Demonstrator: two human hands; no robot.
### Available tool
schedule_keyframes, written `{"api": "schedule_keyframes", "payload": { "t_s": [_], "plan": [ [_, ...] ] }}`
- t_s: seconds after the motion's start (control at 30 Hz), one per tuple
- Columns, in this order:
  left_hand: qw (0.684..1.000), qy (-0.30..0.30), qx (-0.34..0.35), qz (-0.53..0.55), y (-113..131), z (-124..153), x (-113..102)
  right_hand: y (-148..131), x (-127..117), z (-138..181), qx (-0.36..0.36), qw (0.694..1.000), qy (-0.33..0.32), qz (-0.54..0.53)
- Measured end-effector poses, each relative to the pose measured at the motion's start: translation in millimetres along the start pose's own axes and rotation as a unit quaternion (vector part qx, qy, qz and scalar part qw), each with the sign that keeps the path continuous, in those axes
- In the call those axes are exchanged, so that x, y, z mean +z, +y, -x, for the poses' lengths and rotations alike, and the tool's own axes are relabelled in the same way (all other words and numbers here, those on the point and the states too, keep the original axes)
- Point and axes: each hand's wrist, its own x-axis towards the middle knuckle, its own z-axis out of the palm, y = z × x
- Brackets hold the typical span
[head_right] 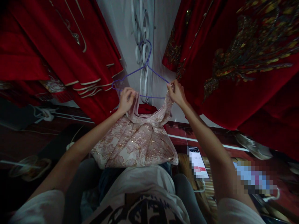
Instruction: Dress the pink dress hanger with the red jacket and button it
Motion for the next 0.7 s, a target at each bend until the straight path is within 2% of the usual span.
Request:
{"api": "schedule_keyframes", "payload": {
  "t_s": [0.07,0.1,0.17,0.23,0.3,0.37,0.57,0.63,0.7],
  "plan": [
    [0.98,0.144,-0.129,-0.043,-27,4,-9,-3,0,3,-0.002,1.0,0.003,0.009],
    [0.962,0.187,-0.187,-0.062,-42,7,-13,-4,0,2,-0.001,1.0,0.003,0.009],
    [0.937,0.197,-0.276,-0.079,-73,13,-21,-6,-2,0,0.007,1.0,0.003,0.003],
    [0.927,0.185,-0.32,-0.069,-97,18,-27,-7,-4,-3,0.014,1.0,0.002,-0.003],
    [0.926,0.183,-0.324,-0.061,-111,19,-31,-7,-6,-5,0.017,1.0,-0.001,-0.005],
    [0.929,0.19,-0.312,-0.058,-113,16,-34,-6,-7,-6,0.017,1.0,-0.002,-0.003],
    [0.943,0.198,-0.261,-0.05,-86,-18,-43,-3,-13,-7,0.022,1.0,-0.01,0.003],
    [0.964,0.166,-0.21,-0.006,-73,-34,-48,-3,-17,-7,0.021,1.0,-0.01,0.003],
    [0.983,0.089,-0.147,0.068,-64,-48,-52,-4,-20,-7,0.022,1.0,-0.009,0.004]
  ]
}}
